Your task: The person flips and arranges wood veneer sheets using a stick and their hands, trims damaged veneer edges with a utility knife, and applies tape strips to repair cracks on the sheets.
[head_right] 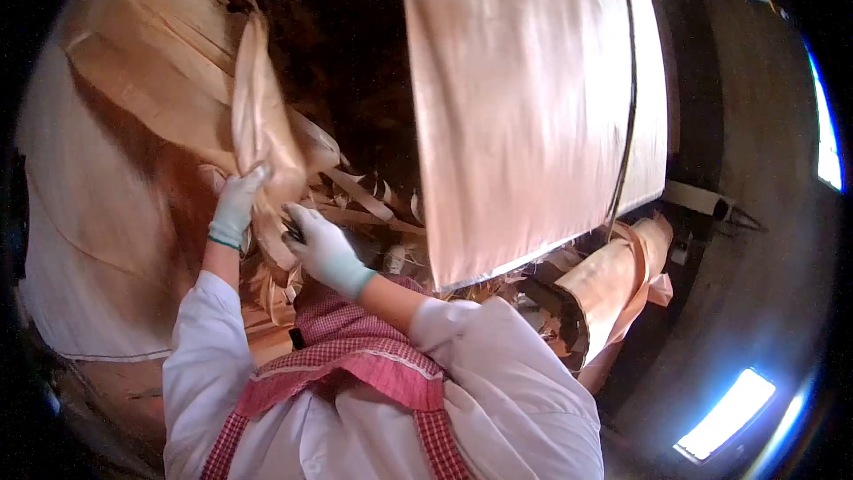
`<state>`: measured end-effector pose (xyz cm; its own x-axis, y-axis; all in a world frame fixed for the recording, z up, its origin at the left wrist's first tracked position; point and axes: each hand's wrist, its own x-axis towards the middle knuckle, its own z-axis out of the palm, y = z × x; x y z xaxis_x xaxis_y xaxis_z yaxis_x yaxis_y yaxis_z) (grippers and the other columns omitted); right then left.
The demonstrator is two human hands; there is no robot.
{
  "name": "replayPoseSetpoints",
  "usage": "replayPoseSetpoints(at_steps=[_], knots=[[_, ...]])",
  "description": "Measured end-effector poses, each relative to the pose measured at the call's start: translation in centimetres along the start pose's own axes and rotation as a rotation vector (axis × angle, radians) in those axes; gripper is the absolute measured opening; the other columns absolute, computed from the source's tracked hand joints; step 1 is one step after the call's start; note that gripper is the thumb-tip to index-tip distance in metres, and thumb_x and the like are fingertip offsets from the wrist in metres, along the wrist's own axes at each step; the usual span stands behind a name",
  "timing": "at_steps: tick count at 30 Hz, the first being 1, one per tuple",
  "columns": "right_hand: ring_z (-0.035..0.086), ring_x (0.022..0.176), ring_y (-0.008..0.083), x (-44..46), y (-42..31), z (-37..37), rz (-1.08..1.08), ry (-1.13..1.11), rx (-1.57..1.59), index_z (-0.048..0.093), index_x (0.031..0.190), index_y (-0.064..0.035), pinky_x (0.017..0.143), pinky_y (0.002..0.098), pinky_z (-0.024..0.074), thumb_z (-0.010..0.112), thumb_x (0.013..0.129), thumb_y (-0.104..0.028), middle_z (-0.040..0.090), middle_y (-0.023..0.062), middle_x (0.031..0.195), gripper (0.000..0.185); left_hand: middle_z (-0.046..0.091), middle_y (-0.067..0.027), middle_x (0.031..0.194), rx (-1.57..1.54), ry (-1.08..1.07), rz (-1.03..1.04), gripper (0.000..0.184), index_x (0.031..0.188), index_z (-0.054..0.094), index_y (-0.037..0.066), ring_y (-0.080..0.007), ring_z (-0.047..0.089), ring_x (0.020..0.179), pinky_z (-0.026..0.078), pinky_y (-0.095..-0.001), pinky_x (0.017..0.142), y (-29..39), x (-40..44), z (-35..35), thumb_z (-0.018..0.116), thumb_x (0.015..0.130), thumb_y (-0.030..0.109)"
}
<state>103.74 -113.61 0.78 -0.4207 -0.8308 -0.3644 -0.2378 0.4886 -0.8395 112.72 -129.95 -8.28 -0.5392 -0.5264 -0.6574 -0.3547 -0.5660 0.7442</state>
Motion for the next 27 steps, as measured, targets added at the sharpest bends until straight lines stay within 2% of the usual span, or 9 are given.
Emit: replayPoseSetpoints(at_steps=[2,5,8,14,16,21,24,26,27], knots=[[0.053,0.12,0.0316,-3.2,-1.7,-7.0,-0.026,0.073,-0.02,0.051,0.127,-0.0044,0.103,0.0375,0.0426,0.063,0.077,0.001,0.056,0.0195,0.125,0.052,0.066,-0.0047,0.1,-0.019,0.146,0.098,0.034,0.112,0.064,-0.003,-0.0119,0.059,0.087,0.048,-0.0268,0.079,-1.6,-0.1,0.0,0.064,0.09,0.022],[0.066,0.09,0.0246,-8.1,0.7,-15.5,-0.114,0.537,-0.318,0.061,0.111,-0.0085,0.078,0.0323,0.0551,0.059,0.082,0.002,0.065,0.0106,0.11,0.032,0.065,-0.0055,0.102,-0.024,0.107,0.048,0.037,0.113,0.063,-0.004,-0.0118,0.058,0.091,0.047,-0.0279,0.084,-3.6,-3.5,-3.6,0.064,0.089,0.024],[0.063,0.097,0.0329,-13.4,5.4,-22.5,-0.013,0.654,-0.631,0.062,0.113,-0.0123,0.082,0.0396,0.0517,0.057,0.086,-0.003,0.057,0.0121,0.124,0.029,0.064,-0.0044,0.1,0.096,0.19,0.058,0.035,0.112,0.064,-0.003,-0.0113,0.059,0.087,0.048,-0.0263,0.078,-2.0,-10.8,-5.2,0.064,0.089,0.023],[0.064,0.081,0.0233,-16.4,6.6,-21.6,-0.111,0.439,-0.19,0.063,0.11,-0.0051,0.075,0.0332,0.0512,0.066,0.086,-0.015,0.065,0.0142,0.098,0.026,0.065,-0.0032,0.093,0.455,0.091,-0.184,0.035,0.108,0.065,-0.003,-0.0077,0.056,0.082,0.047,-0.026,0.074,1.8,-25.5,-0.1,0.064,0.089,0.027],[0.065,0.079,0.021,-17.0,4.9,-19.8,-0.154,0.309,-0.139,0.058,0.117,-0.0006,0.074,0.0309,0.0518,0.074,0.082,-0.024,0.069,0.0132,0.09,0.045,0.065,-0.0012,0.092,0.297,0.023,0.217,0.031,0.106,0.065,-0.002,-0.0077,0.056,0.077,0.048,-0.0251,0.069,0.2,-28.8,4.3,0.064,0.09,0.024],[0.04,0.13,0.0192,-15.7,-0.7,-14.6,0.285,-0.454,0.375,0.029,0.143,0.0077,0.103,0.0338,0.0371,0.064,0.088,-0.047,0.042,0.0218,0.142,0.085,0.065,0.0012,0.089,0.117,-0.099,0.279,0.024,0.099,0.067,-0.001,-0.0067,0.057,0.07,0.048,-0.025,0.061,-3.3,-32.0,12.9,0.064,0.089,0.021],[0.051,0.118,0.0177,-17.9,-0.3,-10.6,0.082,-0.649,0.633,0.037,0.137,0.0092,0.099,0.0306,0.0409,0.069,0.088,-0.036,0.054,0.0129,0.13,0.074,0.066,-0.0037,0.081,0.284,-0.212,0.021,0.031,0.096,0.067,-0.002,-0.0094,0.058,0.071,0.048,-0.0281,0.063,-7.0,-32.9,14.2,0.063,0.09,0.028],[0.059,0.101,0.0148,-19.0,-0.4,-9.6,0.088,-0.548,0.62,0.052,0.125,0.0067,0.088,0.0268,0.0472,0.072,0.086,-0.022,0.062,0.0089,0.114,0.053,0.066,-0.0092,0.081,0.249,0.011,0.37,0.038,0.095,0.065,-0.004,-0.0151,0.06,0.075,0.049,-0.0322,0.069,-9.5,-33.0,16.3,0.062,0.089,0.034],[0.059,0.096,0.0139,-18.8,-0.1,-9.6,0.061,-0.499,0.527,0.055,0.121,0.0058,0.084,0.0265,0.0482,0.072,0.085,-0.018,0.064,0.0077,0.109,0.046,0.066,-0.0154,0.088,0.372,-0.181,0.22,0.043,0.095,0.063,-0.004,-0.02,0.062,0.084,0.049,-0.0342,0.077,-8.6,-33.7,15.4,0.065,0.087,0.038]])
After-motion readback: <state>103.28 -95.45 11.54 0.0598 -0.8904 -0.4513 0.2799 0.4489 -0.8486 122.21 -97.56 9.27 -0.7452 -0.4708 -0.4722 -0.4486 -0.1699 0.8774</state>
